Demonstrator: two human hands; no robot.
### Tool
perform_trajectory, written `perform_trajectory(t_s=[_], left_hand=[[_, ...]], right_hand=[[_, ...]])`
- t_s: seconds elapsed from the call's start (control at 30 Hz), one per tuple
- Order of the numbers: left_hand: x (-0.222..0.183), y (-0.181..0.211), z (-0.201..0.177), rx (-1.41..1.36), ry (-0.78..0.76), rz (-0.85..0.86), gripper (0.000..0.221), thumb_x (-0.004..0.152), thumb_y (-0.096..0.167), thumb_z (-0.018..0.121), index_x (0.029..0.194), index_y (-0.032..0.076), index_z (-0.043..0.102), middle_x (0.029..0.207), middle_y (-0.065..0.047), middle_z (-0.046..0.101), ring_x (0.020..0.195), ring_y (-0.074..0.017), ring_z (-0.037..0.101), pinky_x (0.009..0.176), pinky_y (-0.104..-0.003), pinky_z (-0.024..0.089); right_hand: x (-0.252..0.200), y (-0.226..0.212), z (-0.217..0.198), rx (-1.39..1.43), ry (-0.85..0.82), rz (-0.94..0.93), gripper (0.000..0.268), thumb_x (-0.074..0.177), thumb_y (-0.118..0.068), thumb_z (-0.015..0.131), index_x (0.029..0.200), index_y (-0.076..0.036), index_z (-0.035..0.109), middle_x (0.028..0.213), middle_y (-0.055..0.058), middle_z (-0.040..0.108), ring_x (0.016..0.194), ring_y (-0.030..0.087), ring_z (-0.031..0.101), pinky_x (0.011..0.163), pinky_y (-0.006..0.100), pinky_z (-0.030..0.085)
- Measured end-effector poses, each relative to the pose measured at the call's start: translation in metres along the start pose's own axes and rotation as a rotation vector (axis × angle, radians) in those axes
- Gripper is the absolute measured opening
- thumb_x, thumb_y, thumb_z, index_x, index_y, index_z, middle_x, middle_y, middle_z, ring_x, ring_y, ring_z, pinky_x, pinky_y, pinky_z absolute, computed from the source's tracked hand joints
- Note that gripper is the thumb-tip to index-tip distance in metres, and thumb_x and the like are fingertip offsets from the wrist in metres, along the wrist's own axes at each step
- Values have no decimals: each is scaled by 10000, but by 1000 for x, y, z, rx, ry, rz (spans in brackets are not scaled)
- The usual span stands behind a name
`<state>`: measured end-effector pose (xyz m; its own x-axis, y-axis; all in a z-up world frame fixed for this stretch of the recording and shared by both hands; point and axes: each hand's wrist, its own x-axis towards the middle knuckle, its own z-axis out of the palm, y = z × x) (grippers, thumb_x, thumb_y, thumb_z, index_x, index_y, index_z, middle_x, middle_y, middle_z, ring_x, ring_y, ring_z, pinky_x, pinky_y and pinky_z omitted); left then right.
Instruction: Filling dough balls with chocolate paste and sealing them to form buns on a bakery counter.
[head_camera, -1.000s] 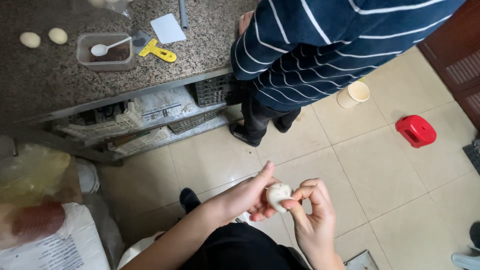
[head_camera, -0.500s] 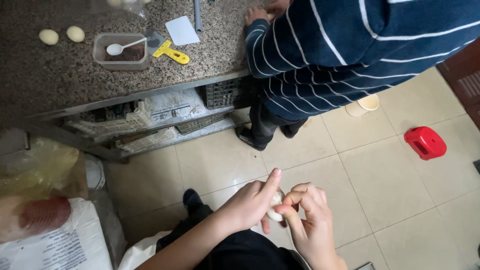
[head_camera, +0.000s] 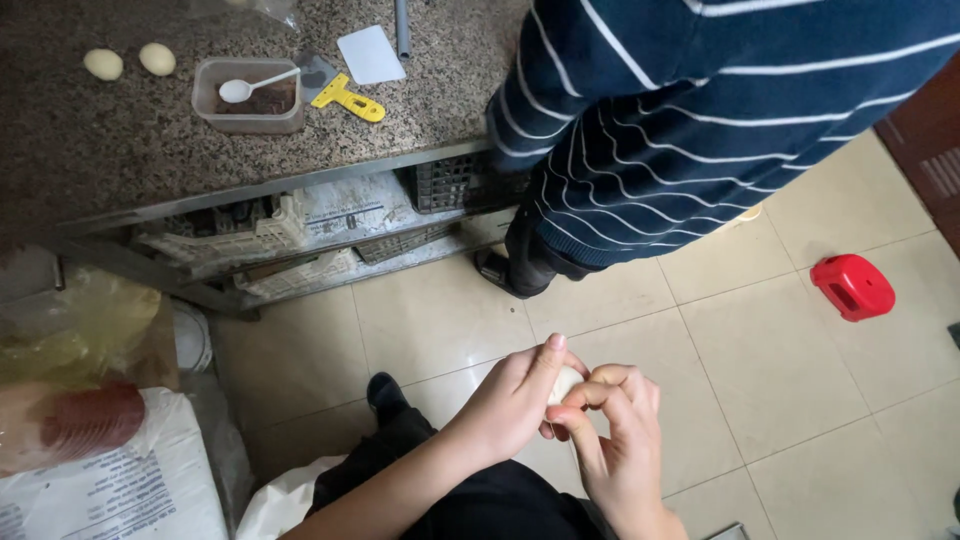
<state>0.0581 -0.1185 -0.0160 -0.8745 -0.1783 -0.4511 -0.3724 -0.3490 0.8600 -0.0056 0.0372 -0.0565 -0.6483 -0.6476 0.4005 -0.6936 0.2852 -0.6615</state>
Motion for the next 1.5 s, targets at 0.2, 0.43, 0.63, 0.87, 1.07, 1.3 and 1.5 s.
perform_trajectory(t_s=[0.2, 0.43, 0.63, 0.87, 1.07, 1.3, 1.5], left_hand=[[-4, -6, -3, 6, 58, 79, 513, 1090, 463, 321, 1038, 102, 681, 926, -116, 757, 766, -178, 728, 628, -304, 552], [-5, -13, -7, -46, 53, 166, 434, 1078, 457, 359, 1246, 100, 539, 1026, -126, 641, 708, -218, 659, 558, -323, 551], [3, -18, -7, -9, 138, 21, 582, 1028, 531, 326, 1452, 190, 534, 1196, -41, 634, 935, -132, 614, 856, -276, 516], [16, -30, -18, -907, -32, -257, 543, 1124, 496, 367, 1285, 51, 634, 1146, -185, 680, 1049, -322, 703, 977, -437, 568], [14, -11, -55, -980, 116, -299, 608, 1115, 503, 400, 1162, -15, 716, 1074, -247, 750, 933, -363, 717, 917, -511, 606], [4, 0, -105, -867, 258, -314, 582, 1061, 534, 491, 1193, 6, 698, 1012, -312, 780, 789, -456, 757, 691, -532, 644], [-7, -1, -164, -857, 318, -262, 691, 1041, 622, 442, 1232, 18, 718, 1048, -297, 788, 789, -448, 770, 650, -525, 658]], right_hand=[[-2, 7, 6, 148, 18, 135, 638, 760, -392, 884, 1235, -115, 560, 1273, 95, 523, 1133, 208, 588, 1065, 376, 479], [10, -17, 4, 115, -140, 7, 592, 1000, -498, 545, 1446, -116, 623, 1525, 91, 635, 1317, 227, 646, 1174, 413, 382], [10, -20, 10, 135, 0, 30, 383, 917, -228, 761, 1250, -40, 730, 1228, 89, 795, 1122, 206, 772, 1264, 479, 376], [21, -23, 19, 146, 29, -121, 452, 825, -217, 863, 1230, -98, 699, 1287, 137, 637, 1248, 266, 685, 1066, 368, 588], [36, -28, 35, 159, -82, -176, 793, 799, -371, 876, 1449, -81, 526, 1468, 172, 587, 1384, 307, 600, 1219, 521, 414], [70, -43, 78, 27, -306, -173, 929, 737, -413, 942, 1503, -106, 515, 1459, 59, 674, 1510, 317, 497, 1310, 677, 66], [100, -76, 133, 99, -309, -290, 690, 785, -395, 904, 1361, -101, 666, 1306, 20, 773, 1411, 240, 602, 1318, 642, 52]])
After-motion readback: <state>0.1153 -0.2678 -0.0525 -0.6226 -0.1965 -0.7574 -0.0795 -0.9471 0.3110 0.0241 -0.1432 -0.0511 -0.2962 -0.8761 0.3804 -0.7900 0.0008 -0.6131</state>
